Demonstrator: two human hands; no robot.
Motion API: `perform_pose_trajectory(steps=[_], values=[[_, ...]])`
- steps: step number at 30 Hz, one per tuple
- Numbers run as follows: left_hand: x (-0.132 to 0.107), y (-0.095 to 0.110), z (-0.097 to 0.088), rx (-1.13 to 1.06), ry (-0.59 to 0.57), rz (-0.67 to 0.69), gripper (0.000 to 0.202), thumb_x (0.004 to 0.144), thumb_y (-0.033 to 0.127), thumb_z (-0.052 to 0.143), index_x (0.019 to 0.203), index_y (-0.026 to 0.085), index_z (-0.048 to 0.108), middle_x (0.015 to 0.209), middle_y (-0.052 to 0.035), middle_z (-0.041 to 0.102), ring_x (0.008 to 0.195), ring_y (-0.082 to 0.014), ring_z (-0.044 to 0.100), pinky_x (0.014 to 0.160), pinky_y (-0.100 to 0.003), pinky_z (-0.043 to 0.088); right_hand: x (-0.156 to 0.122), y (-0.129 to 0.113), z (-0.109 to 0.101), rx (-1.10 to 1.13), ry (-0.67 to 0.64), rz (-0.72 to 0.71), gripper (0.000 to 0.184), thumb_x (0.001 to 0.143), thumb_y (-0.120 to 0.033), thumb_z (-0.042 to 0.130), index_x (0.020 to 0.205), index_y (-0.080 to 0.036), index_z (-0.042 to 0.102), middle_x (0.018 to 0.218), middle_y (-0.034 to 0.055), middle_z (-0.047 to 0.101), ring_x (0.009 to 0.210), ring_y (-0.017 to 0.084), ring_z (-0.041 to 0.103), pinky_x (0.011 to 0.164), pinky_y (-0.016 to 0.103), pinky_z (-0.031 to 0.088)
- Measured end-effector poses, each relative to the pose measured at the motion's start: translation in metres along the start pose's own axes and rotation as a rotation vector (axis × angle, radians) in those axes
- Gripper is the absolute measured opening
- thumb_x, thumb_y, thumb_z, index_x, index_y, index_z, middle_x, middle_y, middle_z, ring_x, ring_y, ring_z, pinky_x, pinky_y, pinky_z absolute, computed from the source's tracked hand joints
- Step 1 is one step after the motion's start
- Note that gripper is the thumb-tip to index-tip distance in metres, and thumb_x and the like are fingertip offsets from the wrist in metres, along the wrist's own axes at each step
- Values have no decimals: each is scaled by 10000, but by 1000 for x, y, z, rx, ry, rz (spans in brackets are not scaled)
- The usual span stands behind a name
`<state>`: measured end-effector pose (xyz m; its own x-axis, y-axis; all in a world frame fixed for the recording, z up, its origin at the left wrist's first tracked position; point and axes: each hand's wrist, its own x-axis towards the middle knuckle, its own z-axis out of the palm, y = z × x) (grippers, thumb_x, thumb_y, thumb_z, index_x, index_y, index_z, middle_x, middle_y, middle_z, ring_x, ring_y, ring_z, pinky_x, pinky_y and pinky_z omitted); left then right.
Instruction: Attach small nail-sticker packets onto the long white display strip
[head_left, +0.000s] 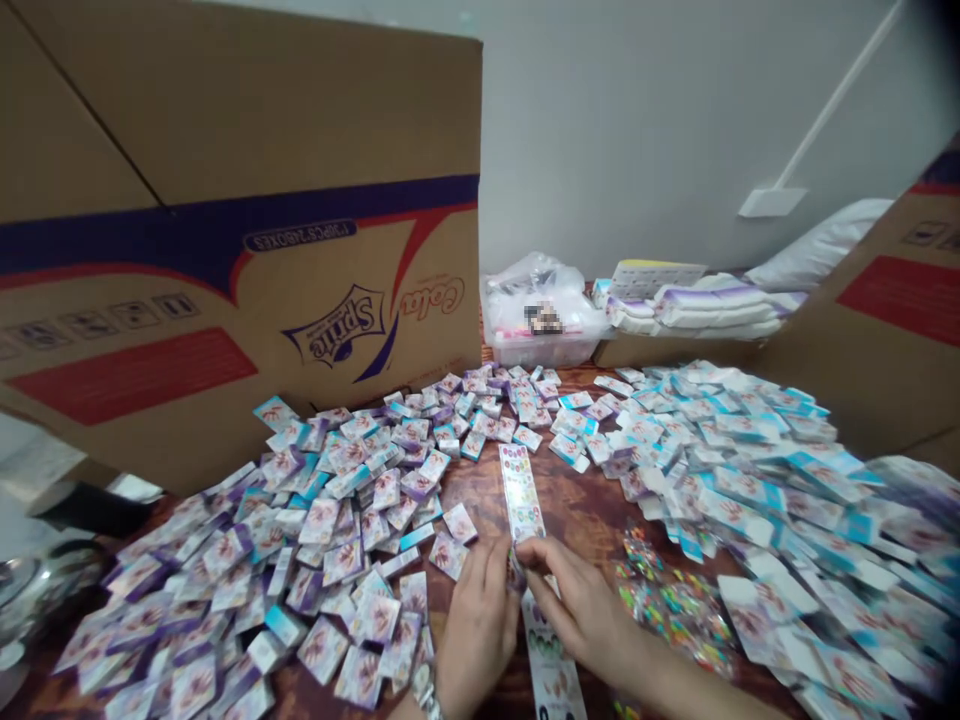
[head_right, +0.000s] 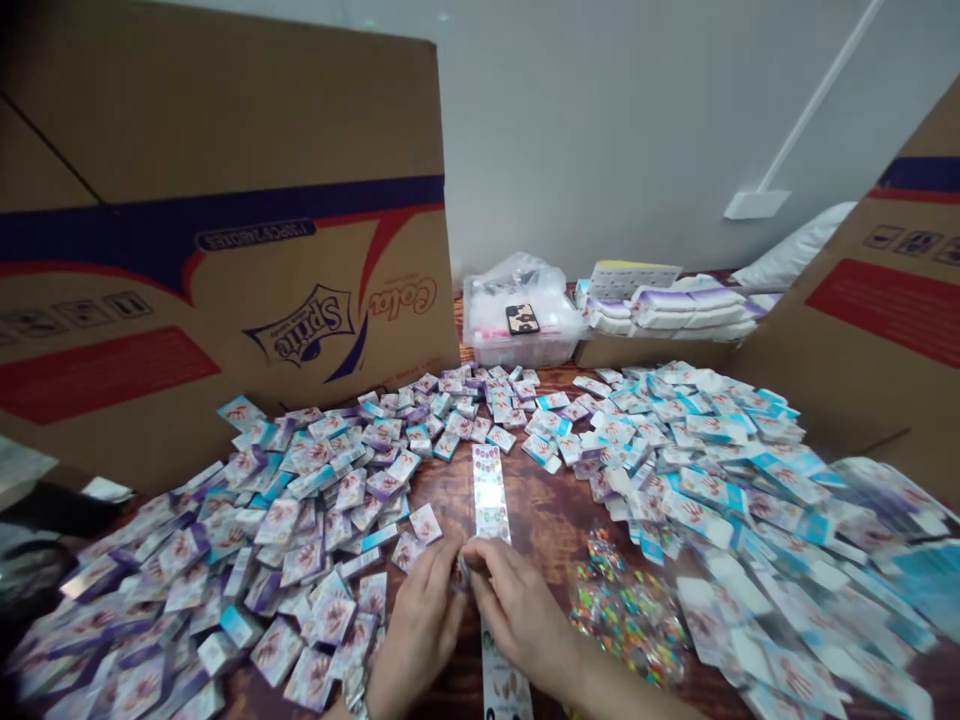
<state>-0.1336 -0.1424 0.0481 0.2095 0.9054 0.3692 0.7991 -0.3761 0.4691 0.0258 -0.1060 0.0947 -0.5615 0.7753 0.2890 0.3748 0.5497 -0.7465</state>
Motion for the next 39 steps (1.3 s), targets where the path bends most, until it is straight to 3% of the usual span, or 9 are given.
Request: perform_pose_trajectory(steps=[4,7,11,17,20,27,31,36,39], values=[[5,1,-11,-62,-18,-46,554,796,45,403,1333,130,300,1244,-171,518,1175,-246,494,949,-436,467,6,-1,-9,-151,-10,-108,265,882,-114,411,1122,-210,471,1028,106,588,1024,238,525,832,395,491],[8,4,-21,-137,-40,-73,570,820,75,424,1363,153,268,1275,-160,495,1193,-235,477,963,-426,451,10,-5,-17,-154,-32,-96,243,892,-126,423,1111,-205,494,1066,108,577,1109,244,469,889,411,463],[10,8,-29,-223,-70,-85,512,836,111,458,1325,181,323,1223,-133,519,1148,-217,504,939,-397,464,14,-8,-16,-11,-18,25,188,903,-152,444,1065,-217,513,1009,68,588,1018,202,522,861,366,470],[11,9,-29,-226,-50,-12,417,829,95,452,1230,190,386,1180,-122,530,1133,-218,510,929,-398,473,9,-1,4,246,189,287,322,832,-226,573,1137,-212,469,1016,66,576,897,181,582,773,329,507],[9,7,-26,-158,-14,29,430,827,80,433,1240,190,384,1197,-124,528,1158,-227,496,948,-415,462,6,-3,12,466,227,384,260,833,-278,578,1077,-214,515,905,36,613,809,161,606,698,285,522],[4,5,-21,-30,29,34,483,840,85,420,1306,180,336,1226,-136,528,1163,-233,503,956,-420,462,5,-7,19,655,277,488,183,828,-339,582,930,-196,632,879,28,653,848,168,610,795,318,507],[1,5,-16,-17,43,3,608,843,103,437,1398,125,189,1274,-179,497,1184,-242,492,948,-400,467,7,-6,21,592,309,504,164,783,-282,623,916,-188,643,837,22,657,799,161,621,748,300,515],[-2,7,-13,12,-5,-25,656,858,95,397,1442,157,104,1348,-180,437,1224,-252,455,969,-423,442,9,-15,17,291,290,403,121,787,-195,582,859,-194,679,833,32,662,797,169,619,737,301,499],[-3,9,-12,23,-23,-35,676,866,85,375,1451,155,42,1396,-186,376,1262,-254,408,994,-432,417,9,-18,16,230,299,373,131,782,-166,564,844,-193,677,809,29,657,768,166,617,704,288,498]])
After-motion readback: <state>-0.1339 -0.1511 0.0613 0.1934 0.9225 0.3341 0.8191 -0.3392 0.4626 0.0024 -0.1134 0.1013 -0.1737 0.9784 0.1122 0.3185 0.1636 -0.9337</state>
